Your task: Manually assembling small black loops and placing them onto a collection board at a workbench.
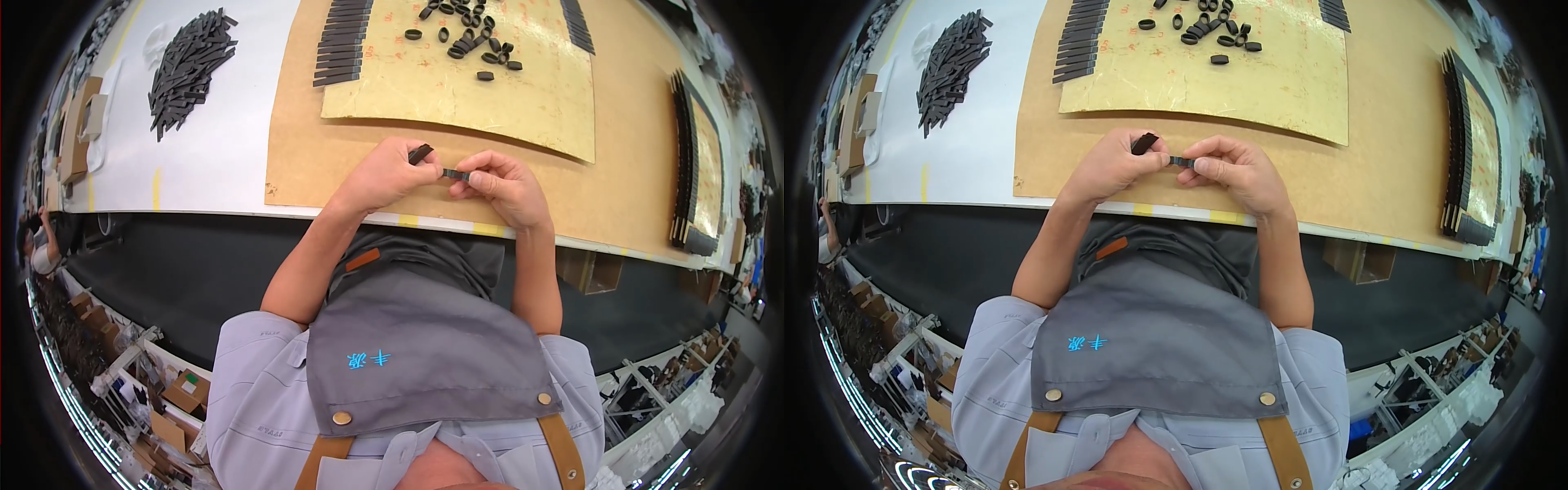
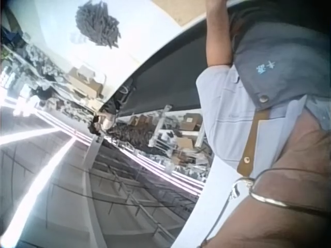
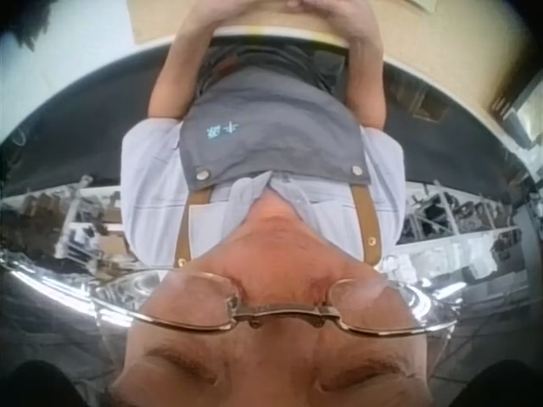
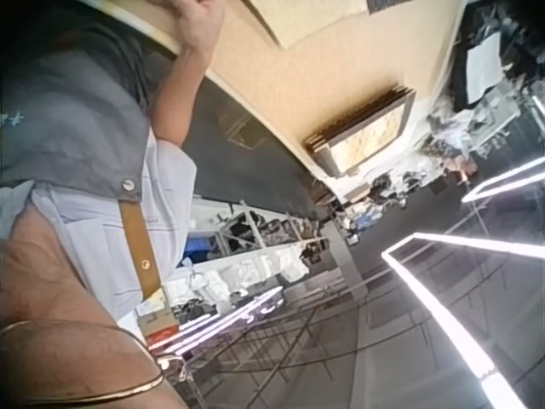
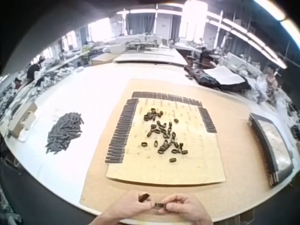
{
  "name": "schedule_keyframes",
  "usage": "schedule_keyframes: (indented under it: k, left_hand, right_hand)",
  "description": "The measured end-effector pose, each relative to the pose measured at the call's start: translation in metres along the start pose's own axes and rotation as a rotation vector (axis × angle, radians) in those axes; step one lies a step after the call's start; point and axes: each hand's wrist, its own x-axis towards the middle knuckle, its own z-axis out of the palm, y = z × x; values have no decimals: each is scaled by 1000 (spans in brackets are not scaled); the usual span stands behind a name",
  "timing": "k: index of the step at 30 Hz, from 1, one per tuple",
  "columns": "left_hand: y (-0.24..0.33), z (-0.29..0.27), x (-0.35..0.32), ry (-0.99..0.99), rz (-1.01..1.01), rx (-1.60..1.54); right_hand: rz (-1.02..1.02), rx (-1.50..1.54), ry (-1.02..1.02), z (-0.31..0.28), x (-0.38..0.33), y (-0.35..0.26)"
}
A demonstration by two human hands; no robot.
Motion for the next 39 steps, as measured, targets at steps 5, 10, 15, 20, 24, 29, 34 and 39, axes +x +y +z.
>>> schedule_keyframes:
  k: [5, 10, 15, 20, 24, 29, 34, 39]
  left_hand:
    - [-6, 1, 3, -28, 52, 77]
    - [-11, -1, 7, -55, 79, 117]
    - [-5, 0, 6, -59, 12, 113]
    - [-7, 0, 7, -52, 25, 120]
    - [-1, 2, 4, -31, -10, 110]
    - [-5, 1, 5, -47, 40, 126]
    - [-4, 0, 5, -49, 34, 131]
    - [-6, 0, 7, -47, 40, 139]
  right_hand:
    - [43, -115, 43, 10, 1, -5]
    - [41, -149, 81, 14, 3, -4]
    - [29, -128, 102, 14, 3, -2]
    - [-7, -152, 138, 18, 4, -1]
    - [-21, -135, 158, 20, 5, 1]
    - [-28, -119, 168, 20, 6, 3]
    - [-28, -127, 168, 21, 6, 1]
    - [-28, -119, 159, 19, 7, 3]
